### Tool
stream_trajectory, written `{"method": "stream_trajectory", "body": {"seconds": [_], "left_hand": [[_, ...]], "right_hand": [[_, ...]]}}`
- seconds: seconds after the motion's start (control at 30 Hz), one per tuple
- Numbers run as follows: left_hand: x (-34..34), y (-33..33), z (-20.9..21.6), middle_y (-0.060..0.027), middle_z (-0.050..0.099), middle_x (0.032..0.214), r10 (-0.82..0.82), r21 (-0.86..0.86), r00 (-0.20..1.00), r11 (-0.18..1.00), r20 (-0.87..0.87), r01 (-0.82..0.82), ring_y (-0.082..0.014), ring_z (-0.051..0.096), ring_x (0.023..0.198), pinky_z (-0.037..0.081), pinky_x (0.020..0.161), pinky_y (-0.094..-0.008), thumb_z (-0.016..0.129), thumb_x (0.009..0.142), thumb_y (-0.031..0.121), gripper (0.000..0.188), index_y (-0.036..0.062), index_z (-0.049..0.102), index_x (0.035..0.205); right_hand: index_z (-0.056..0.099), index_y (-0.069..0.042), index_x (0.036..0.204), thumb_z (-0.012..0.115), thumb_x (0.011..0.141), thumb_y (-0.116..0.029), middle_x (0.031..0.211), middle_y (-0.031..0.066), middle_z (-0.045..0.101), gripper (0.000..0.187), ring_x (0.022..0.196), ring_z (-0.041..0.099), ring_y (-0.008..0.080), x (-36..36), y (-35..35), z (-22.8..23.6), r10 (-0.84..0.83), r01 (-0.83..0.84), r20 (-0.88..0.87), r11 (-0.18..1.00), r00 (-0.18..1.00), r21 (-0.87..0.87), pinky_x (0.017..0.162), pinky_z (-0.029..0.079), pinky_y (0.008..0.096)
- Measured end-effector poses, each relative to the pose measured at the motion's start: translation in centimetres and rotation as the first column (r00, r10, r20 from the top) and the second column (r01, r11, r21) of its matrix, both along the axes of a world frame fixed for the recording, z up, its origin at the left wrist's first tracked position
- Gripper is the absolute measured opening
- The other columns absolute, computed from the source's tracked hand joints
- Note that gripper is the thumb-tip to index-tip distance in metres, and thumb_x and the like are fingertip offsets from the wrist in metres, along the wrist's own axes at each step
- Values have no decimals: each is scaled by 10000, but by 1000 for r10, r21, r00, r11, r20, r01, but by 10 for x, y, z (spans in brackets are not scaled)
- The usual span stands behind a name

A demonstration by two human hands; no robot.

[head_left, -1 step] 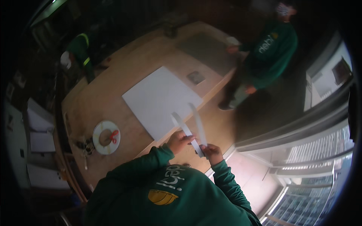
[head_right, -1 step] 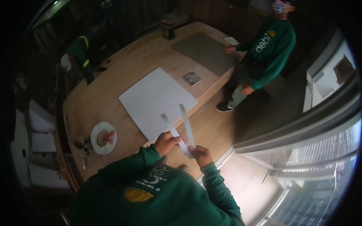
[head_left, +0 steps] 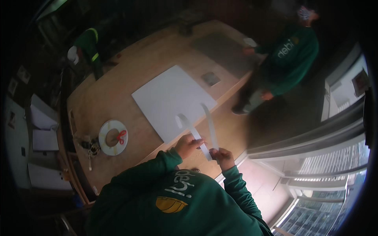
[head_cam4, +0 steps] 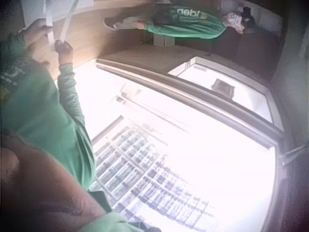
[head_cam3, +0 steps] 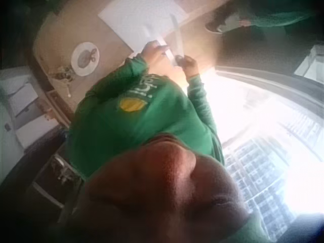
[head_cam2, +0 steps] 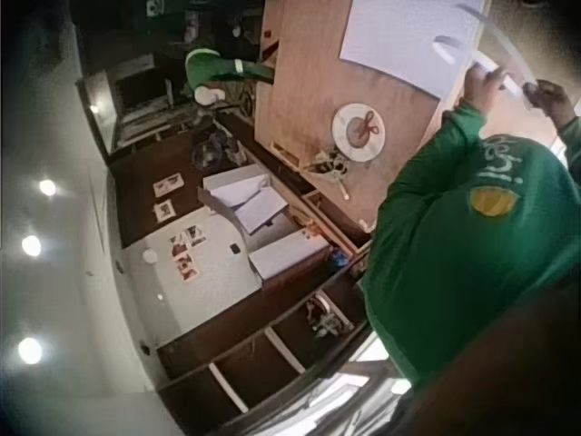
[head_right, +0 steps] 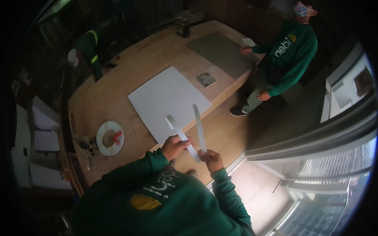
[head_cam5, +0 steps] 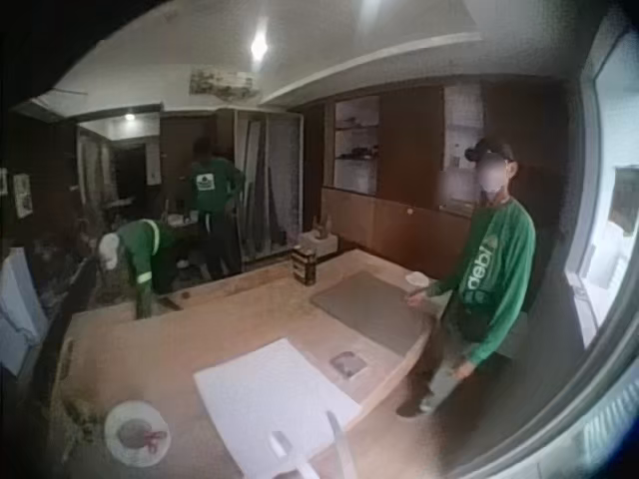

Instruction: The person peels and cuts pieces of adhesive tape using scissors, then applies the tape along the edges of white square boards on a large production table.

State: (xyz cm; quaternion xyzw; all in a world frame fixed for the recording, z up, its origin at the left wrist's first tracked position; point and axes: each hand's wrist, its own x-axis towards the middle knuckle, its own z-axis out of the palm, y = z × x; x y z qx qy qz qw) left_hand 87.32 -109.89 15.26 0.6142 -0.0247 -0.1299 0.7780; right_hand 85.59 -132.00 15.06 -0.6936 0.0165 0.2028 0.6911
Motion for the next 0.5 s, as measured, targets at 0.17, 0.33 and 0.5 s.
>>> {"method": "stream_trajectory", "body": {"seconds": [0.17,0.33,0.5], "left_hand": [[-22,111,-21,-117,690,965,279,55,958,960,-60,-276,-152,644,891,513,779,-275,556,959,93,193,-34,600,1097],[-26,176,-49,-122,688,965,390,164,915,914,-105,-371,-163,642,921,512,821,-288,562,963,130,231,-37,588,1120],[-25,225,-61,-91,685,948,429,326,901,863,-69,-386,-155,639,913,503,846,-291,574,953,134,209,-25,616,1081]], "right_hand": [[658,31,1085,572,917,-69,852,83,685,213,788,629,152,41,71,-42,196,-158,215,971,957,-180,766,502,281],[625,8,1130,490,889,-1,814,107,652,276,766,621,201,80,113,-54,399,-292,362,903,842,-316,754,501,303],[627,-19,1135,510,908,-102,915,161,672,268,840,642,282,113,167,-70,550,-287,314,748,774,-599,788,513,353]]}}
